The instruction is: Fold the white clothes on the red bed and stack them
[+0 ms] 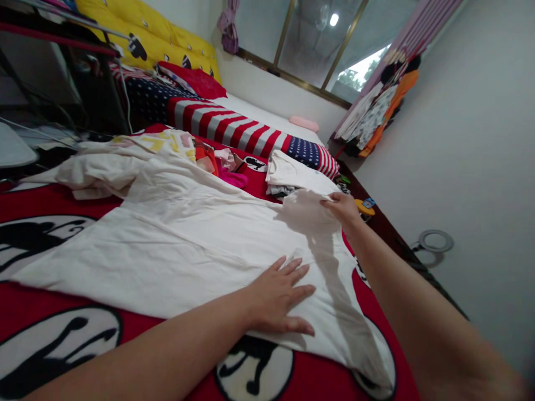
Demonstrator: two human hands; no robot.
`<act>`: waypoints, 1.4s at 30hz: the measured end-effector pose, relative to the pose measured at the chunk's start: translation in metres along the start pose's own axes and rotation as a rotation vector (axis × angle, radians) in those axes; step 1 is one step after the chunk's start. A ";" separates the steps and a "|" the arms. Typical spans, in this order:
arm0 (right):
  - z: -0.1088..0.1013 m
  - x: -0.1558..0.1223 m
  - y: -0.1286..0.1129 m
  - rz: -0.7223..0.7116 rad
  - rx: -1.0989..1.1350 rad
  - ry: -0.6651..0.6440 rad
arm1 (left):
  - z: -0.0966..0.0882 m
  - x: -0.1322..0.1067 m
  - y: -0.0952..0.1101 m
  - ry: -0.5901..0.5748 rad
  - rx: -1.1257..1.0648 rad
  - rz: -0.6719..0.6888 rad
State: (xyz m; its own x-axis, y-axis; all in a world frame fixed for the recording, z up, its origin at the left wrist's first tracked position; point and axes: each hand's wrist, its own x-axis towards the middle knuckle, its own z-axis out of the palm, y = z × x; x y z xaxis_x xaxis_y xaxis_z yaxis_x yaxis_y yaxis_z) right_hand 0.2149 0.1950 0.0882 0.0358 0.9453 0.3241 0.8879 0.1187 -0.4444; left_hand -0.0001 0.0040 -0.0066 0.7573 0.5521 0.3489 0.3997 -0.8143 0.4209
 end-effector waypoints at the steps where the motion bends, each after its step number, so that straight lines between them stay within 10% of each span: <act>1: -0.010 -0.006 -0.006 -0.034 0.068 0.019 | 0.001 0.001 -0.001 0.021 0.001 -0.007; 9: -0.063 -0.122 -0.039 -0.250 0.380 0.043 | 0.006 0.007 -0.009 0.196 0.086 -0.090; 15: -0.048 -0.216 -0.022 -0.266 0.419 -0.029 | -0.013 0.002 0.012 0.438 0.220 0.248; 21: -0.023 -0.260 0.001 -0.191 0.489 -0.135 | -0.021 -0.004 0.028 0.406 0.234 0.450; 30: -0.038 -0.260 0.007 -0.261 0.375 -0.338 | -0.016 0.003 0.020 0.021 0.174 0.182; 36: -0.047 -0.204 0.073 -0.033 0.182 0.224 | -0.007 0.004 0.017 0.014 0.170 0.140; 42: -0.029 -0.158 0.113 0.059 0.094 0.225 | -0.012 0.003 0.016 0.155 -0.096 0.118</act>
State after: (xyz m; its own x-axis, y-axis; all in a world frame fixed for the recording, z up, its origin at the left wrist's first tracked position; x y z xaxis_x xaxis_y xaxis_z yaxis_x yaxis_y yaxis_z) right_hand 0.3225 0.0506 0.0113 0.1969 0.8613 0.4684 0.8349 0.1031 -0.5406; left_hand 0.0027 -0.0049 0.0114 0.7047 0.4810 0.5216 0.2566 -0.8581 0.4447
